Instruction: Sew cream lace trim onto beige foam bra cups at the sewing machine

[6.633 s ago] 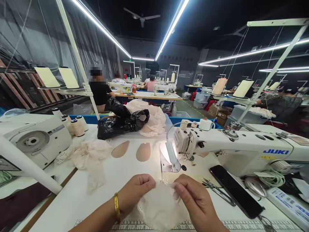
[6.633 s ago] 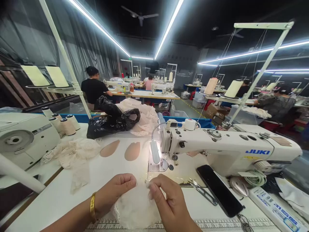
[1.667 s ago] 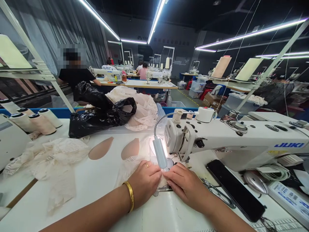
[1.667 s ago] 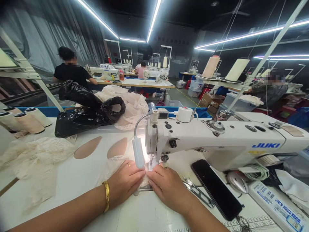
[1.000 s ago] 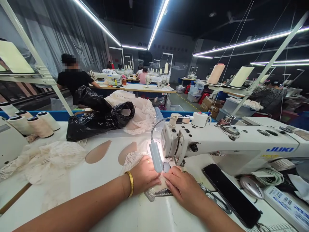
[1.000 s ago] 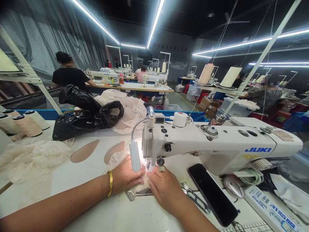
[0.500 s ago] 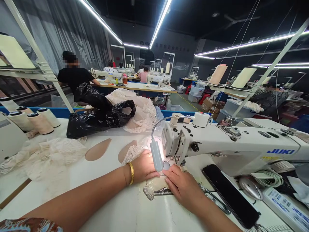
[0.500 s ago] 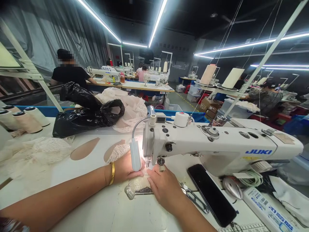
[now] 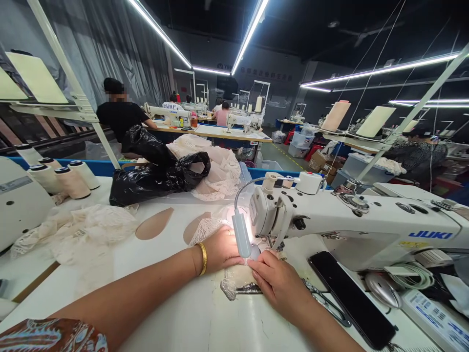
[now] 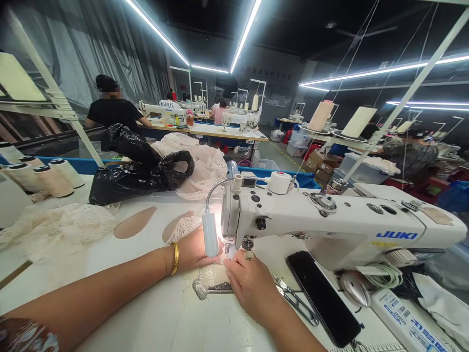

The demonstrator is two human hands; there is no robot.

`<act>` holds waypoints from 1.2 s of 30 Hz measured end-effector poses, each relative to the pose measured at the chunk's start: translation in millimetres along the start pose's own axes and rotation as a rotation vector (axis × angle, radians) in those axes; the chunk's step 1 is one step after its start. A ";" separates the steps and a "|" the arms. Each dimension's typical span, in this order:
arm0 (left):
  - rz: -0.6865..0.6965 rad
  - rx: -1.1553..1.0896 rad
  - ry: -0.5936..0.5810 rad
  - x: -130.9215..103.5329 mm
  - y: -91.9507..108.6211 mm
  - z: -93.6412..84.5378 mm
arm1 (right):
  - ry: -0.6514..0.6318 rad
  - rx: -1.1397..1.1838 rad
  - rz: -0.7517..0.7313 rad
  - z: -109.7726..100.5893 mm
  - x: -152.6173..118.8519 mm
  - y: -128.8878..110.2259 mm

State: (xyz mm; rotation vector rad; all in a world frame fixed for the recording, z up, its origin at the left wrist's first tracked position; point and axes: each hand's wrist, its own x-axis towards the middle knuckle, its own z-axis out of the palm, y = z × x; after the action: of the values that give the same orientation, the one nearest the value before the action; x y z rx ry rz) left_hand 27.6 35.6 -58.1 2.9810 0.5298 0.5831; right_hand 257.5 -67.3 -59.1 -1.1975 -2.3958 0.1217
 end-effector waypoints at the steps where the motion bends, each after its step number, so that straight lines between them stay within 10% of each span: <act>1: -0.011 0.010 -0.006 0.6 -0.1 -2.3 | -0.001 0.000 -0.001 0.2 0.1 -0.1; 12: -0.281 0.155 -0.088 6.1 22.3 -20.5 | 0.059 0.146 -0.001 3.8 -2.0 2.7; 18: -0.360 0.086 -0.053 -19.4 56.4 -42.6 | -0.011 0.702 0.435 -4.7 2.5 -29.1; 22: -0.421 -0.518 0.180 -58.9 127.5 -48.5 | 0.086 1.303 0.654 4.3 9.5 -65.9; 25: -0.802 -1.432 0.174 -75.8 169.2 -41.1 | 0.270 1.464 0.688 15.8 7.6 -97.6; 27: -1.033 -1.790 0.382 -76.4 179.0 -38.6 | 0.391 1.483 0.658 24.3 0.1 -118.3; 31: -1.117 -1.871 0.885 -68.4 172.0 -45.9 | 0.554 1.433 0.649 37.8 -22.4 -147.8; 36: -1.003 -1.822 0.827 -66.3 172.4 -52.5 | 0.580 1.358 0.640 30.5 -35.2 -153.1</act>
State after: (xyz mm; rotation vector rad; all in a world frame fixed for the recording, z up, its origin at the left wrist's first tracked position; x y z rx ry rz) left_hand 5.5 -149.6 -12.0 0.5887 0.7363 1.1361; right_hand 149.6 -185.5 -56.8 -0.9677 -0.8971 1.1701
